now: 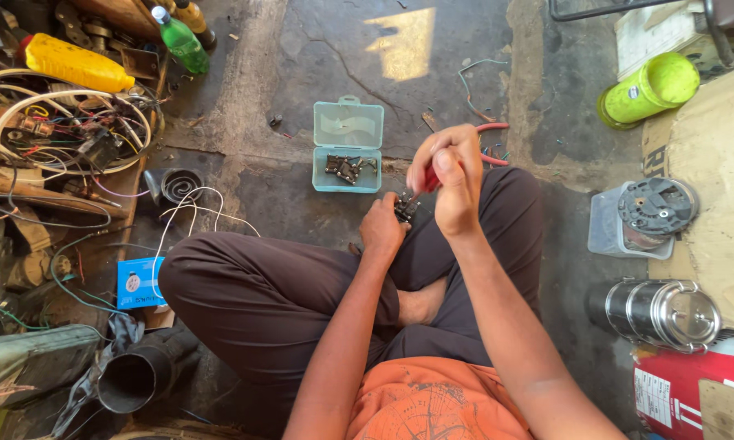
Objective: The person sits on the floor and uses a red-handled screwdriver to tighten screws on a small black electrical component held in their left hand. They repeatedly adjust the component and apply the screwdriver to different screw terminals.
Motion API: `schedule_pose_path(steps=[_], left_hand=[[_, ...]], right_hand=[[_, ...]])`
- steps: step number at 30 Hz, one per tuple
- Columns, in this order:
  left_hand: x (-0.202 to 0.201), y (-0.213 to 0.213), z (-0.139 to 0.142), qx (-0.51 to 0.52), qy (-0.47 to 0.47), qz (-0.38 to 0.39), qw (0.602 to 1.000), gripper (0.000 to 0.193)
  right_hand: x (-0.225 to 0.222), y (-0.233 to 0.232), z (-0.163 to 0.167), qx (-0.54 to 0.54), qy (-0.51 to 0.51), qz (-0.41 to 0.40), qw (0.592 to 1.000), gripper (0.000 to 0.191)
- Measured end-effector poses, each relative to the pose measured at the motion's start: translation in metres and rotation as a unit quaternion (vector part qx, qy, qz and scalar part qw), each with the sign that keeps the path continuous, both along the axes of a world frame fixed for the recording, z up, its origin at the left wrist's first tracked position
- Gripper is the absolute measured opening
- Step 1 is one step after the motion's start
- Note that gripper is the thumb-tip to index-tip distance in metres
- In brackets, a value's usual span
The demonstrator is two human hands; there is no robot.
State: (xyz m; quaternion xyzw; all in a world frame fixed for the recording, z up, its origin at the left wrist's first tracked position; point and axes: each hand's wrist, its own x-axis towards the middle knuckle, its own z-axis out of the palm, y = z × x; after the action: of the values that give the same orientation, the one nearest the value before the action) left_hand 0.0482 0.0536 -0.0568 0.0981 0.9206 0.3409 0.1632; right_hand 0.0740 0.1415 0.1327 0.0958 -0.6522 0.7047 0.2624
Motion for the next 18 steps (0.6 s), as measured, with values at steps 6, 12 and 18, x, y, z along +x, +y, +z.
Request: schedule_pose_path(steps=[6,12,18], left_hand=[[0.001,0.001,-0.002,-0.011,-0.003,0.002,1.0,0.063],[0.002,0.003,-0.005,-0.006,0.004,0.003,1.0,0.062],[0.0,0.003,-0.003,-0.002,0.006,0.003,1.0,0.06]], right_hand=[[0.019,-0.014,0.011,0.178,0.014,-0.216,0.96,0.02],[0.029,-0.002,-0.004,0.158,0.029,-0.128,0.979,0.028],[0.014,0.038,-0.004,-0.136,-0.009,0.238,0.962,0.036]])
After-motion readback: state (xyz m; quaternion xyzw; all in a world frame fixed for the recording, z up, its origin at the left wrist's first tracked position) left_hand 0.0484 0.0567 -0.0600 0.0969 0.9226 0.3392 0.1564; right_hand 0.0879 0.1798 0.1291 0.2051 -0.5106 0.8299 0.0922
